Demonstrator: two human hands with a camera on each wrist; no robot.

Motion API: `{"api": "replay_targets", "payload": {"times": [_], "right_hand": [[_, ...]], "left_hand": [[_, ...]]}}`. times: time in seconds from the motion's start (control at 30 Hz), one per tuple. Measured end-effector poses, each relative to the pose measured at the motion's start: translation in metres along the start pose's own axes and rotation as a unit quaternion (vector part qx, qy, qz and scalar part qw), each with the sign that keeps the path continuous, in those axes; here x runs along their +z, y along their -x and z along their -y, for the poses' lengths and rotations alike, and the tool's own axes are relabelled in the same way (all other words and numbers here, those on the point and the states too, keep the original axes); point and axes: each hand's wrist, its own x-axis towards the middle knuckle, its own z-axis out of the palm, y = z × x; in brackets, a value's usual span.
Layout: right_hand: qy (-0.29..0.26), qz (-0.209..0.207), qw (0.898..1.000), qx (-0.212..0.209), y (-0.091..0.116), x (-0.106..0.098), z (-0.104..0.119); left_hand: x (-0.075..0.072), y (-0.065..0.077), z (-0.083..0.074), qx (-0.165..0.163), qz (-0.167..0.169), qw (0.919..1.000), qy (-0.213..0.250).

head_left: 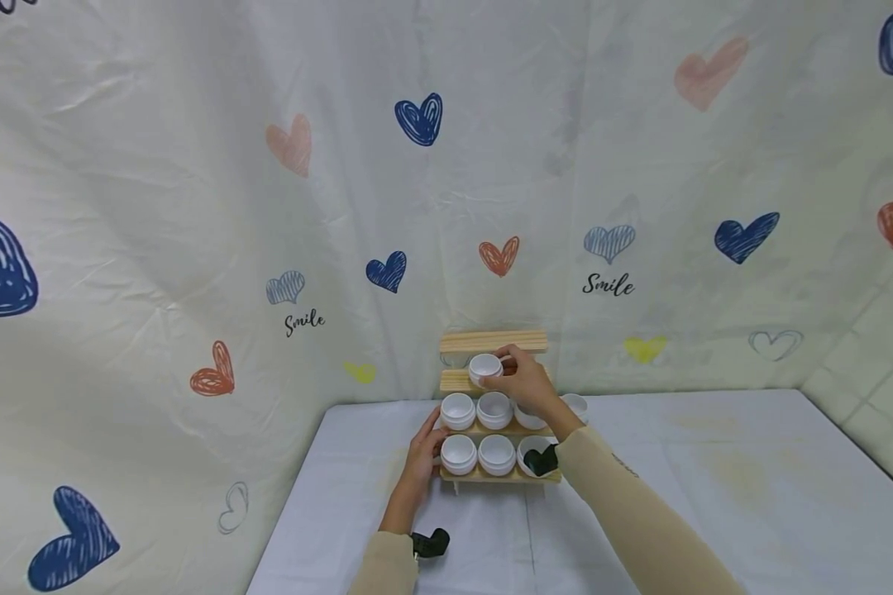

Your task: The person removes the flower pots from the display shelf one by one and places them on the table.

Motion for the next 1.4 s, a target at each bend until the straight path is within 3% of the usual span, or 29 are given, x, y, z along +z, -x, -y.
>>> {"api": "replay_targets", "payload": {"times": [0.6, 0.97, 1.4], "right_hand": [[0.004, 0.002, 1.000, 0.003, 0.004, -0.001, 0.003], [-0.003, 0.001, 1.000, 0.012, 0.004, -0.002, 0.002], [-0.027, 0.011, 0.999, -0.014, 0.001, -0.004, -0.004]], "left_hand": [[-0.004, 0.001, 0.001, 0.011, 0.005, 0.9999, 0.002], [-0.005, -0.003, -0.004, 0.025, 0.023, 0.9991, -0.026], [-0.010, -0.010, 0.001, 0.036, 0.056, 0.9978, -0.006]]}}
